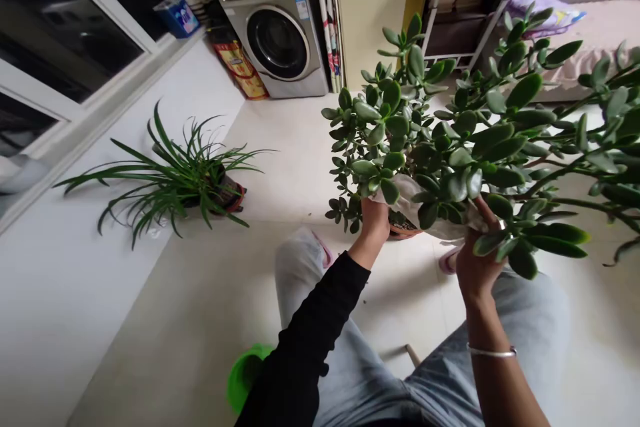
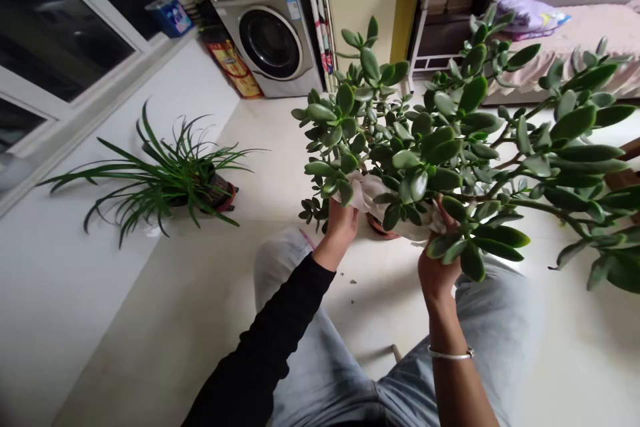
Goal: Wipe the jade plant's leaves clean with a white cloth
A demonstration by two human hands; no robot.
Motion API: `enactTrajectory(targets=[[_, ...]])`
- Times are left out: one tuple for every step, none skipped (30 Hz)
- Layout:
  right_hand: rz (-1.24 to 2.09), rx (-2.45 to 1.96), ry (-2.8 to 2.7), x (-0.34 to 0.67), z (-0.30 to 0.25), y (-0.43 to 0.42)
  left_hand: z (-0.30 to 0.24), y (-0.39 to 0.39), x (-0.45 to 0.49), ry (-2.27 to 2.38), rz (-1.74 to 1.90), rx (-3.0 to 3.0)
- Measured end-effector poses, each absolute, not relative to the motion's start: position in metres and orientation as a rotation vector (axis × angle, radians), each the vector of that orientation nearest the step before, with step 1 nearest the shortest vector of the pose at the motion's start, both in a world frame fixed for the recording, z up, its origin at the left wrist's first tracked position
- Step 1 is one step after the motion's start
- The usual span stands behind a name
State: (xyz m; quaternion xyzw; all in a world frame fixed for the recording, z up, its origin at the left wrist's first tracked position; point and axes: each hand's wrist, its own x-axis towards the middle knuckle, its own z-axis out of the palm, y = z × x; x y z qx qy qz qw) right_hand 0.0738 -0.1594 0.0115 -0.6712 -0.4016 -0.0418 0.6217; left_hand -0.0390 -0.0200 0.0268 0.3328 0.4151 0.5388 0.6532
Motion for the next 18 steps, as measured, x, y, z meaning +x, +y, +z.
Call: enactTrajectory(targets=[[-0.087, -1.496, -0.876, 0.069, 0.011, -0.161, 0.025, -0.023, -0.039, 0.942, 1.216, 0.734], [-0.079, -1.458, -0.828, 0.065, 0.01, -0.162, 0.024, -0.027, -0.041, 0.942, 1.21, 0.722], [-0.075, -1.44, -0.79, 0.06, 0.01, -0.163, 0.023, -0.033, -0.042, 0.942, 1.202, 0.719], [-0.078, -1.446, -0.759, 0.056, 0.009, -0.164, 0.022, -0.04, -0.045, 0.944, 1.196, 0.716], [-0.082, -1.468, -0.735, 0.052, 0.009, -0.166, 0.022, -0.048, -0.047, 0.946, 1.185, 0.718], [-0.084, -1.496, -0.711, 0.047, 0.008, -0.168, 0.021, -0.056, -0.05, 0.944, 1.171, 0.722], [-0.077, -1.524, -0.686, 0.043, 0.007, -0.17, 0.021, -0.065, -0.054, 0.942, 1.164, 0.727], [-0.061, -1.541, -0.657, 0.038, 0.005, -0.173, 0.02, -0.074, -0.057, 0.942, 1.158, 0.741], [-0.026, -1.543, -0.62, 0.034, 0.003, -0.177, 0.019, -0.084, -0.06, 0.954, 1.168, 0.759], [0.029, -1.532, -0.577, 0.03, 0.0, -0.18, 0.018, -0.092, -0.063, 0.975, 1.182, 0.772], [0.104, -1.517, -0.532, 0.026, -0.003, -0.184, 0.016, -0.101, -0.066, 1.001, 1.188, 0.774], [0.19, -1.507, -0.482, 0.023, -0.006, -0.188, 0.014, -0.108, -0.068, 1.031, 1.182, 0.761], [0.281, -1.499, -0.423, 0.021, -0.01, -0.192, 0.011, -0.115, -0.07, 1.061, 1.165, 0.735], [0.379, -1.485, -0.354, 0.02, -0.014, -0.196, 0.007, -0.121, -0.072, 1.087, 1.141, 0.696], [0.474, -1.462, -0.284, 0.021, -0.018, -0.199, 0.003, -0.126, -0.072, 1.108, 1.123, 0.643], [0.554, -1.437, -0.226, 0.021, -0.021, -0.203, -0.002, -0.13, -0.072, 1.12, 1.109, 0.582], [0.623, -1.407, -0.18, 0.023, -0.025, -0.206, -0.008, -0.134, -0.071, 1.119, 1.096, 0.513], [0.688, -1.375, -0.139, 0.025, -0.028, -0.208, -0.013, -0.137, -0.069, 1.108, 1.08, 0.433]])
